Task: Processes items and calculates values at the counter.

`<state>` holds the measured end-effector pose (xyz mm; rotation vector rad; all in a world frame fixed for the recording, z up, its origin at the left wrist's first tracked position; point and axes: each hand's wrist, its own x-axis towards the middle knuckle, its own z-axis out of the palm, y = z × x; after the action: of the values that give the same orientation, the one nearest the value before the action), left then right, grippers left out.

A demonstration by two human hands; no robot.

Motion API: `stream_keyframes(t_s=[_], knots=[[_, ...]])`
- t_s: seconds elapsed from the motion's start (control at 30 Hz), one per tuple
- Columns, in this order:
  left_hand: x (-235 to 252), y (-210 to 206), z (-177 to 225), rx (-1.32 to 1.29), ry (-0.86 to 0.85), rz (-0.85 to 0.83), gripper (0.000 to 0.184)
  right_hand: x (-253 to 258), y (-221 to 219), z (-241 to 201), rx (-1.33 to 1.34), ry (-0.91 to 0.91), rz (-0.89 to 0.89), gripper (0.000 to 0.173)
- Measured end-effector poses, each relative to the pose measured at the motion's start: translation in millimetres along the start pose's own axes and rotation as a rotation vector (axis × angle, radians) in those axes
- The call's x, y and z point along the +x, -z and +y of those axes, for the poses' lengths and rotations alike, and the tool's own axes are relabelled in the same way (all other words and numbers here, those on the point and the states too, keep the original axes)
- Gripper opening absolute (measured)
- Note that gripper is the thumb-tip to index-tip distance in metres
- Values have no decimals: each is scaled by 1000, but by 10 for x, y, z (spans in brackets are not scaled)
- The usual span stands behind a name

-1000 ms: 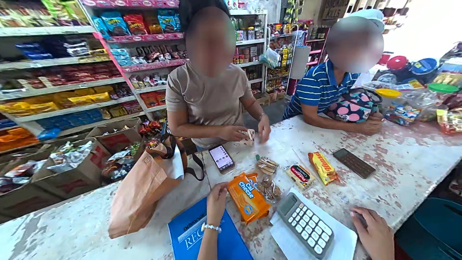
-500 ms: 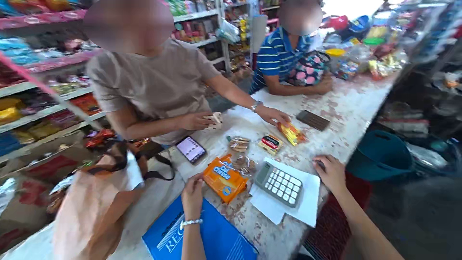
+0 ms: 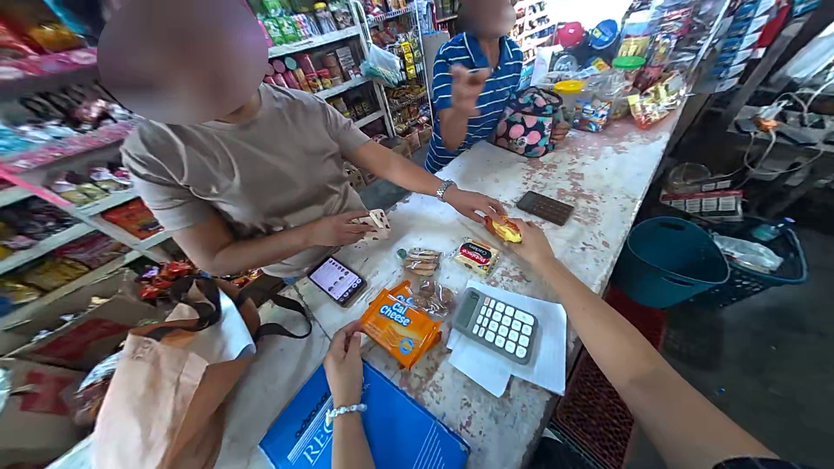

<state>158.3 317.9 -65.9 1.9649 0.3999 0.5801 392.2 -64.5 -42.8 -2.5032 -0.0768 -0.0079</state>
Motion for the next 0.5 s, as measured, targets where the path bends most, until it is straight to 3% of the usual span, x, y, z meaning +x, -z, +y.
stream_keyframes(t_s=[0.17, 0.33, 0.4, 0.5], knots=[[42, -15, -10, -15, 10, 11, 29, -75, 181, 58, 458, -134, 2, 59], [21, 9, 18, -16, 20, 0, 28, -517, 278, -138, 1375, -306, -114, 34], [21, -9, 77, -9, 31, -11, 28, -673, 343, -343, 1736, -218, -238, 53], [9, 15, 51, -2, 26, 4, 27, -831, 366, -677, 1995, -72, -392, 67]])
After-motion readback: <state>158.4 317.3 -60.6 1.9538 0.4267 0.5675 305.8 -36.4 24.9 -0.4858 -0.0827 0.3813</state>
